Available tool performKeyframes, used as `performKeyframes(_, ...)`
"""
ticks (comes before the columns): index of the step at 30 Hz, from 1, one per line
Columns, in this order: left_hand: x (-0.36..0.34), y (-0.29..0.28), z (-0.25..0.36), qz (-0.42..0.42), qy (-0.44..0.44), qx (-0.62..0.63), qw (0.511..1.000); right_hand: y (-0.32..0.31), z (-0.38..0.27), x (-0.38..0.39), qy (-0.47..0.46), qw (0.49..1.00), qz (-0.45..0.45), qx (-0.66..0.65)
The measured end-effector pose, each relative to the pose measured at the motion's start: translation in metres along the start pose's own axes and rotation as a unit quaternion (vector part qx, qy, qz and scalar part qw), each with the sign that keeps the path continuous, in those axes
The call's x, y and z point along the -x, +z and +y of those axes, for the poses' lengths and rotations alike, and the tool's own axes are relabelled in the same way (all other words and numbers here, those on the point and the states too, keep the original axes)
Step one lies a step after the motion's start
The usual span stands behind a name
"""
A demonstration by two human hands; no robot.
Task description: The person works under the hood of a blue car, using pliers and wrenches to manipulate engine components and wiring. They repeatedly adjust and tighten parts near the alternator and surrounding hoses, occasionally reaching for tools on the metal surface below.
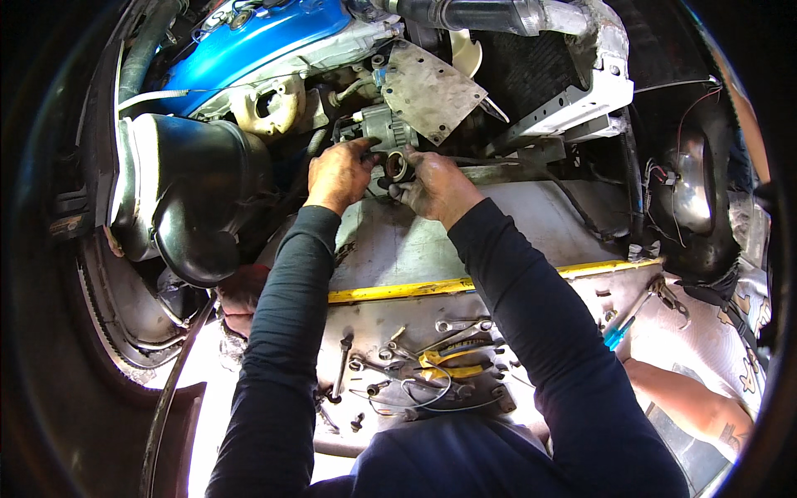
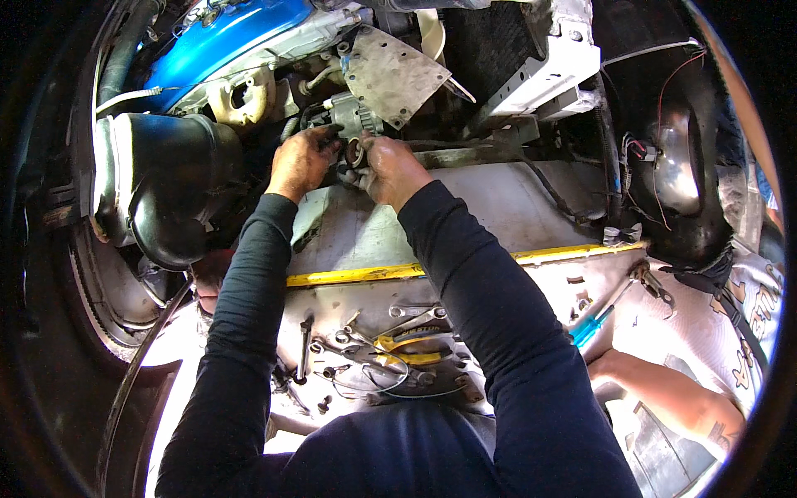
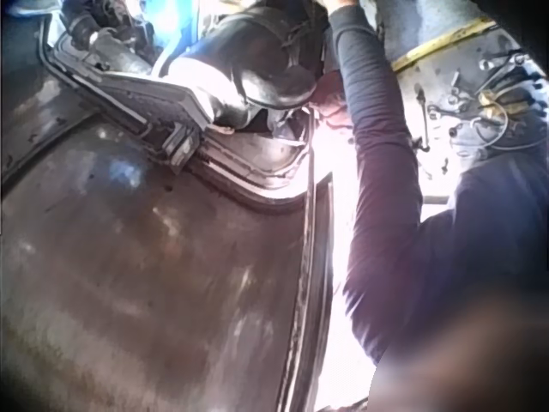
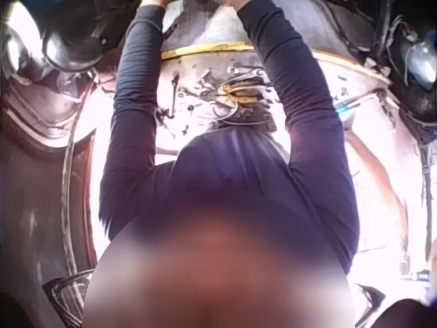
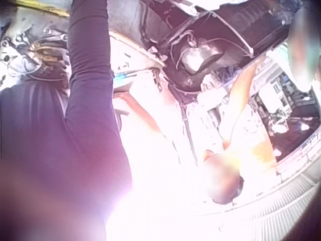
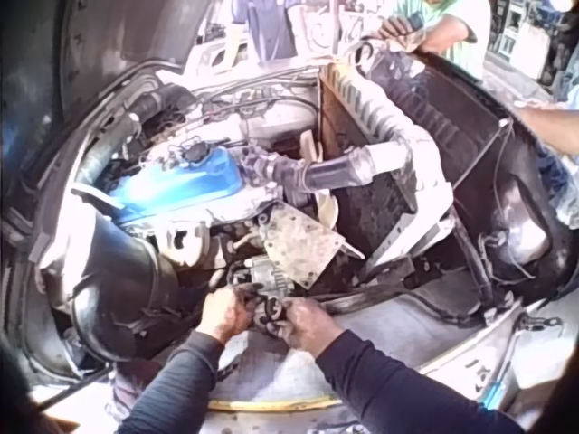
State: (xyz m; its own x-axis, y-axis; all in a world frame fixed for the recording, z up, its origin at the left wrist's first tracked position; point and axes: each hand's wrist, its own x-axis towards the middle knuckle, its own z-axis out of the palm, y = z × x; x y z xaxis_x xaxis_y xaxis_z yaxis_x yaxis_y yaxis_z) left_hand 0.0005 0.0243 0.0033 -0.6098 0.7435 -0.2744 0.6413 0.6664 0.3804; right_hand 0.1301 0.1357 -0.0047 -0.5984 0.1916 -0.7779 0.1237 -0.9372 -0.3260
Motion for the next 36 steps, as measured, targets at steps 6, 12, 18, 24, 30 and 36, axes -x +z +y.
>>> performKeyframes(6, 0.004, 0.001, 0.007, 0.017, 0.126, -0.095, 0.987, 0.005, -0.015, 0.008, -0.049, 0.996, 0.017, -0.071)
performKeyframes(12, -0.007, -0.002, 0.015, 0.007, -0.005, 0.014, 1.000, -0.003, 0.001, 0.002, -0.025, 0.990, 0.086, 0.108)
performKeyframes(18, -0.028, 0.015, -0.006, 0.013, -0.080, 0.073, 0.994, 0.000, 0.030, -0.016, -0.065, 0.955, 0.039, 0.288)
performKeyframes(24, -0.042, 0.024, -0.023, -0.050, -0.035, 0.121, 0.991, -0.005, 0.041, -0.033, -0.044, 0.997, 0.029, 0.054)
performKeyframes(30, -0.027, 0.013, -0.014, -0.128, -0.040, 0.238, 0.962, -0.007, 0.020, -0.022, 0.009, 0.962, 0.073, 0.261)
performKeyframes(36, -0.019, 0.002, -0.007, -0.048, 0.034, 0.150, 0.987, 0.000, -0.008, 0.012, -0.009, 0.999, 0.039, 0.006)
